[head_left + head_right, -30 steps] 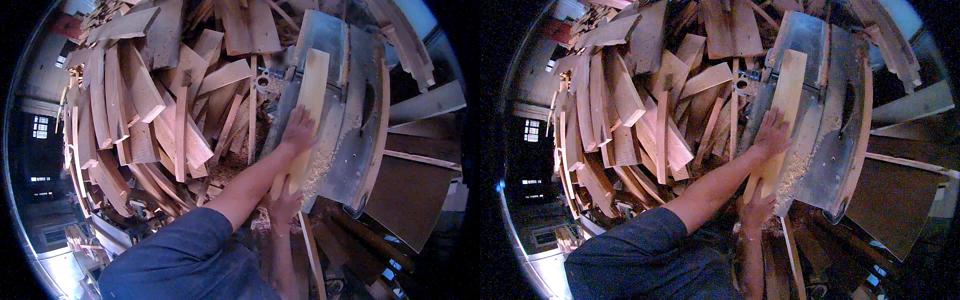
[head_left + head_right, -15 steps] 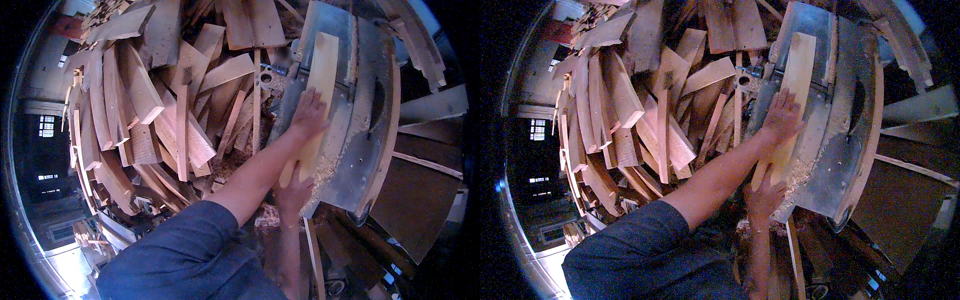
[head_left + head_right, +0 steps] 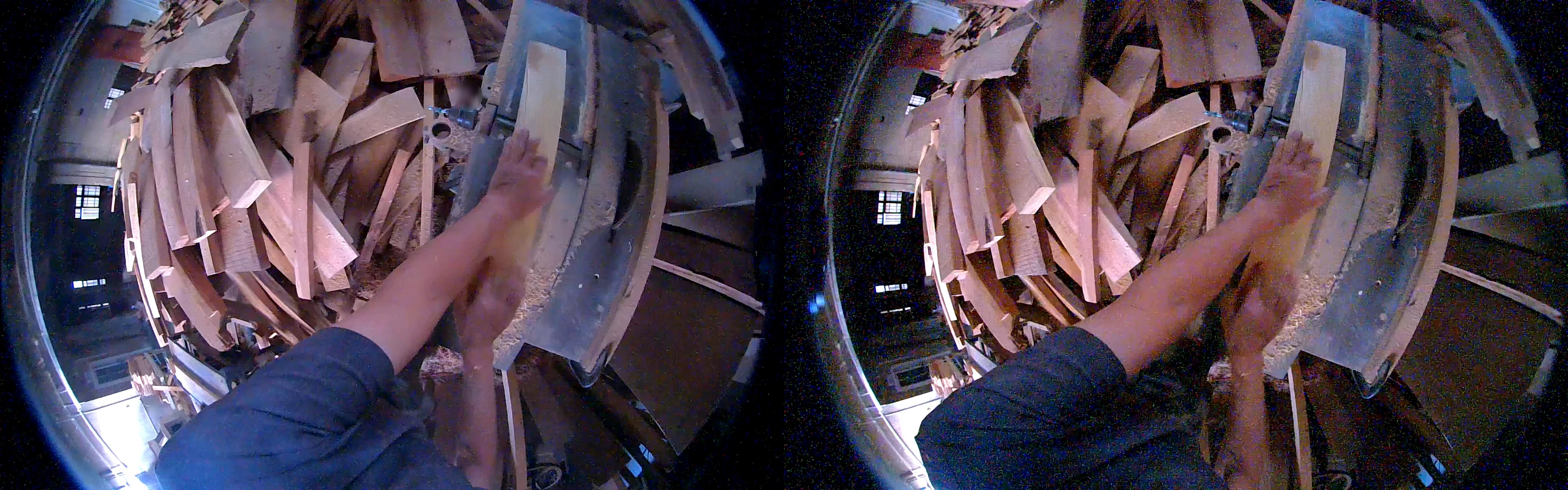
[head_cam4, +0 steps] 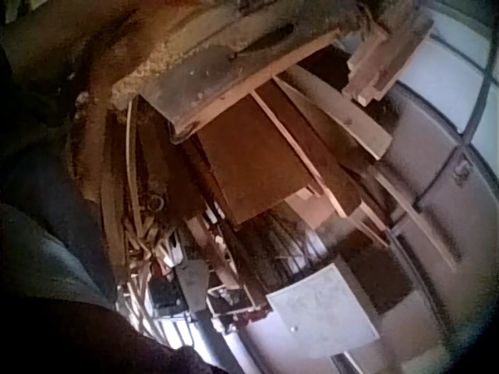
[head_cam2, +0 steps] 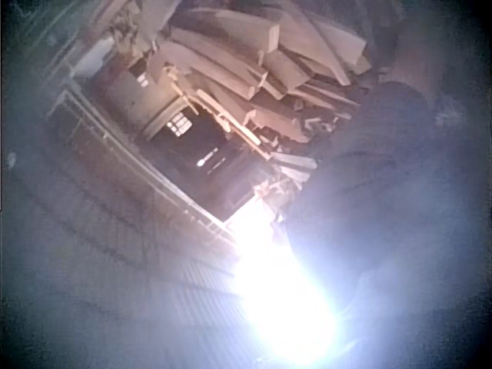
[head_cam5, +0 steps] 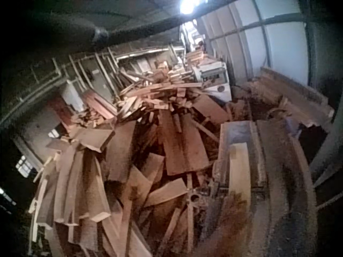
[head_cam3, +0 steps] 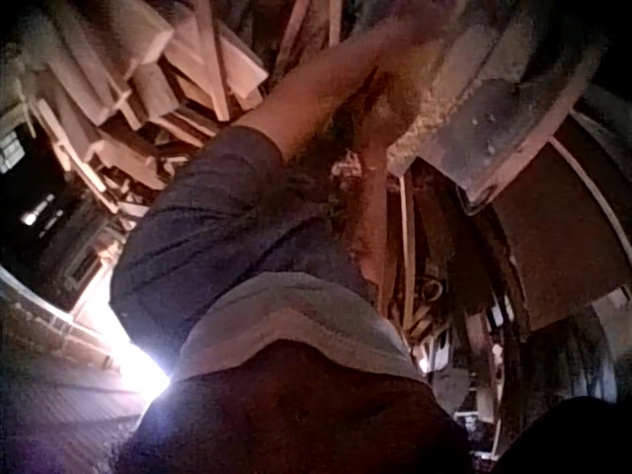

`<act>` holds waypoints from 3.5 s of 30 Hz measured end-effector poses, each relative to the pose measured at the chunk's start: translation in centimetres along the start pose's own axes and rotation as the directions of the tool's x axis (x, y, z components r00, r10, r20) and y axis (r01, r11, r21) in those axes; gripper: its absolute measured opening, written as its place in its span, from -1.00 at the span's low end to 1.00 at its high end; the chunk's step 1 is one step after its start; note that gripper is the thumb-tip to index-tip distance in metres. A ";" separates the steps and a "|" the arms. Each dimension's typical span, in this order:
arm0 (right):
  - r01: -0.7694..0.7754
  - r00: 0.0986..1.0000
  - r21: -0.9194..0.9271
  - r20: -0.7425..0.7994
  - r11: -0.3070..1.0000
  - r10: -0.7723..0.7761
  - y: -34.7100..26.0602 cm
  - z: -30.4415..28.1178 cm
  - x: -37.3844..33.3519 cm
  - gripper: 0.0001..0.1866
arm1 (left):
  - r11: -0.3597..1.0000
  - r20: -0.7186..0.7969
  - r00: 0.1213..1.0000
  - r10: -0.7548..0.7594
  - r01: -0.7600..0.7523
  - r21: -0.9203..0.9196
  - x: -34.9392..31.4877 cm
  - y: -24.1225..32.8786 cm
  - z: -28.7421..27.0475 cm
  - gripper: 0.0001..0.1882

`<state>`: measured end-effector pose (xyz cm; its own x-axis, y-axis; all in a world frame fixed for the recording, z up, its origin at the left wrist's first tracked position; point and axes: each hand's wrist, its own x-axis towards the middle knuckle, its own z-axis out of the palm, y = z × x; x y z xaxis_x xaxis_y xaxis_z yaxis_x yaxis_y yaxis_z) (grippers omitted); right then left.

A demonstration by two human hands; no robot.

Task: The person planes several wooden boards using a jointer, flipping them between passes, and then uses a table saw to trim the edges.

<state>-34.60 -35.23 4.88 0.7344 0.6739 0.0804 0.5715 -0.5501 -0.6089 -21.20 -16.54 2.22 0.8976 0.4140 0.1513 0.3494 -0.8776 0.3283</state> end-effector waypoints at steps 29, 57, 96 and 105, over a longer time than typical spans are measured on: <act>0.053 0.994 -0.126 -0.089 0.991 -0.065 1.1 1.1 2.5 -0.37 | 0.975 -0.038 0.998 0.055 -0.046 0.218 4.6 -1.6 1.9 -0.30; 0.082 0.987 -0.170 -0.122 0.982 -0.104 2.1 2.2 11.2 -0.38 | 0.970 -0.034 0.994 0.108 -0.098 0.223 13.9 -4.7 3.5 -0.28; 0.130 0.957 -0.258 -0.221 0.957 -0.189 5.0 1.5 29.1 -0.46 | 0.997 0.158 0.987 0.044 -0.054 0.057 31.4 -6.9 2.3 -0.28; 0.124 0.937 -0.318 -0.273 0.940 -0.216 6.2 1.8 33.8 -0.49 | 0.999 0.162 0.987 0.023 -0.027 0.019 35.3 -7.2 2.2 -0.24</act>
<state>-6.87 -14.97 2.44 0.6650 0.6158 0.4227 0.7446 -0.5905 -0.3112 8.56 3.87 3.11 0.9371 0.3489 0.0063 0.3303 -0.8926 0.3068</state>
